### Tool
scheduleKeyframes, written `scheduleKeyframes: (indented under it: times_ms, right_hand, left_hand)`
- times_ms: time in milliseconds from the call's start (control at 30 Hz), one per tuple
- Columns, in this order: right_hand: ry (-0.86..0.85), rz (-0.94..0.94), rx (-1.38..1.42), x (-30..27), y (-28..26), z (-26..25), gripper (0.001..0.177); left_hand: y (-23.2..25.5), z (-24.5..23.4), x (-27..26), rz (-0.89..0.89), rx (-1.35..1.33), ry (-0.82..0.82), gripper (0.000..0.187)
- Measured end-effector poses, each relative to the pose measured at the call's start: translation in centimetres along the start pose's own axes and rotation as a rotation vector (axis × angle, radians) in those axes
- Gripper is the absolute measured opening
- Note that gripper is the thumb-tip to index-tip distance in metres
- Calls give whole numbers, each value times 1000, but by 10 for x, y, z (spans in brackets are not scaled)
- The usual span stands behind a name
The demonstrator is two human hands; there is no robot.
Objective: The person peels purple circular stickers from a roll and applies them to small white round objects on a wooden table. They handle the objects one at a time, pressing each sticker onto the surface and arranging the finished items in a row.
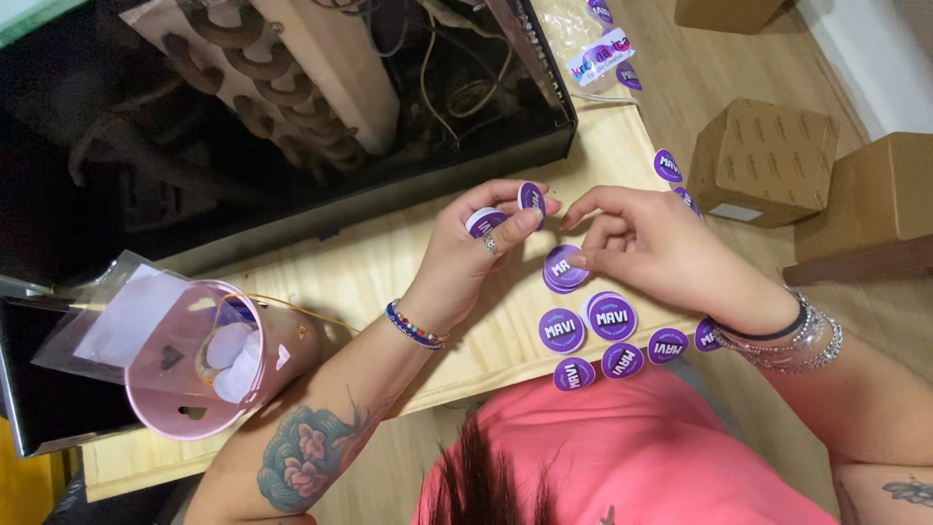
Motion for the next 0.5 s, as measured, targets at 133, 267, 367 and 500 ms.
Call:
scheduleKeyframes:
  times_ms: [133, 267, 367, 500]
  right_hand:
    - [-1, 25, -198, 5, 0, 1, 30]
    - [-6, 0, -391, 4, -4, 0, 30]
    - [41, -131, -477, -20, -18, -8, 31]
    - [-136, -475, -645, -63, -40, -3, 40]
  left_hand:
    - [2, 0, 0, -2, -7, -1, 40]
    - [0, -2, 2, 1, 4, -3, 39]
    - [3, 0, -1, -18, 17, -38, 37]
    - [1, 0, -1, -91, 10, -34, 37]
Point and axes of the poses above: each hand's wrist, its own x-axis towards the middle knuckle, its own z-axis out of the palm, y = z × x, the point moved 7 cm from there along x, towards the middle knuckle, and after that the axes turned 4 degrees about -z, right-handed, at the moved point
